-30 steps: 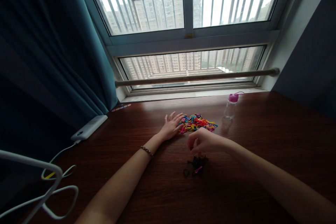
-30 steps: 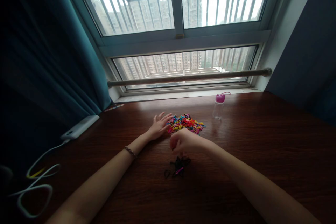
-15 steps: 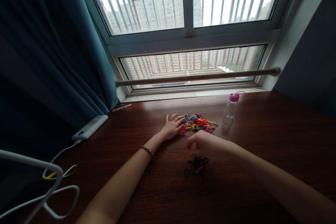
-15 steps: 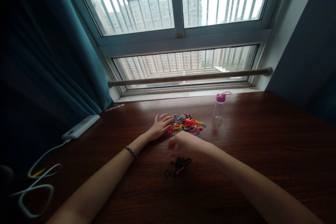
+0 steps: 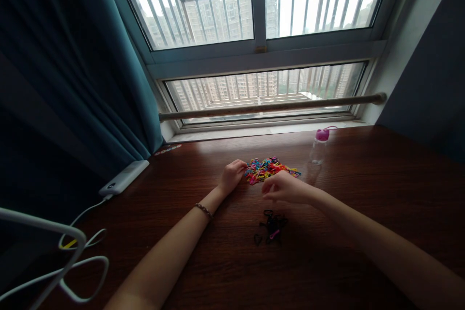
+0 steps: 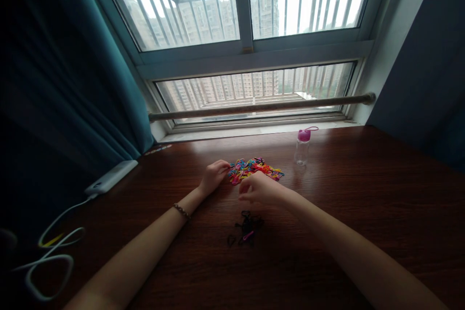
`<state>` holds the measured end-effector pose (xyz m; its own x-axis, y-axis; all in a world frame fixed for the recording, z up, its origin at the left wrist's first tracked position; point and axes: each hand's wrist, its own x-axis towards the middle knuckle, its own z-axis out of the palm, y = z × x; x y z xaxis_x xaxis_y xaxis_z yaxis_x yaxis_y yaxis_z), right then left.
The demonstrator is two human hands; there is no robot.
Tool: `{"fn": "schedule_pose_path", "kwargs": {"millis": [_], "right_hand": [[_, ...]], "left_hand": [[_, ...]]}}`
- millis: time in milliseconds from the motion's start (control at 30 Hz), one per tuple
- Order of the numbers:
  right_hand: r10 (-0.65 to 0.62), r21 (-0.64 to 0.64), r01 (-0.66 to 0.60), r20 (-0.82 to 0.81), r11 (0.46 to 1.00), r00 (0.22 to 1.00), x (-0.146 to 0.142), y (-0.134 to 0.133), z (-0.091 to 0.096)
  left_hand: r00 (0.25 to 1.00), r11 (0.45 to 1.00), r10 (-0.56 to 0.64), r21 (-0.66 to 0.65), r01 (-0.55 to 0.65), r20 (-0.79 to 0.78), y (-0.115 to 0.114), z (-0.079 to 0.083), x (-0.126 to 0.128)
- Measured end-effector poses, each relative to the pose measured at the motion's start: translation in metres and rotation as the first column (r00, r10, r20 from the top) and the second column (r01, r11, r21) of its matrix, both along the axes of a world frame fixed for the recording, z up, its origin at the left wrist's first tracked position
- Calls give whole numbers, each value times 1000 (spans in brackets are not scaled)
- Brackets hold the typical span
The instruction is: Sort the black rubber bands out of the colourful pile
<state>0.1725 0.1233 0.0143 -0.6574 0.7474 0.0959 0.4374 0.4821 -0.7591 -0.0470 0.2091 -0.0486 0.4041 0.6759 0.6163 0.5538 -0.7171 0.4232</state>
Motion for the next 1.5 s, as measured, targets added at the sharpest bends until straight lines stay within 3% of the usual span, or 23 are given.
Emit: {"fn": "schedule_pose_path", "kwargs": {"millis": [133, 267, 367, 567, 800, 1000, 1233, 1500], "right_hand": [[-218, 22, 221, -95, 975, 971, 15, 27, -19], [-460, 183, 485, -167, 855, 872, 35, 50, -35], [-534, 218, 565, -187, 796, 825, 48, 59, -42], [-531, 262, 560, -179, 786, 828, 51, 60, -46], [-534, 290, 556, -159, 779, 831, 48, 57, -46], [-536, 460, 513, -92, 724, 839, 52, 66, -57], [-500, 470, 406, 88, 784, 862, 55, 78, -82], [-465, 430, 421, -2, 799, 885, 58, 82, -80]], "left_hand": [[999, 999, 11, -39, -10, 38, 1, 1, 0], [997, 999, 1, -45, 3, 71, 3, -1, -1], [994, 999, -3, -35, 6, 107, 6, -2, -1], [993, 995, -22, -93, 32, 113, 7, -4, -2], [992, 984, 66, -171, -47, 108, 8, -9, -3], [993, 998, 42, -53, -37, 110, 6, 0, 0], [991, 991, 89, -105, -78, 105, 5, 0, -1], [982, 981, 127, -163, -104, 139, 4, -2, 0]]}}
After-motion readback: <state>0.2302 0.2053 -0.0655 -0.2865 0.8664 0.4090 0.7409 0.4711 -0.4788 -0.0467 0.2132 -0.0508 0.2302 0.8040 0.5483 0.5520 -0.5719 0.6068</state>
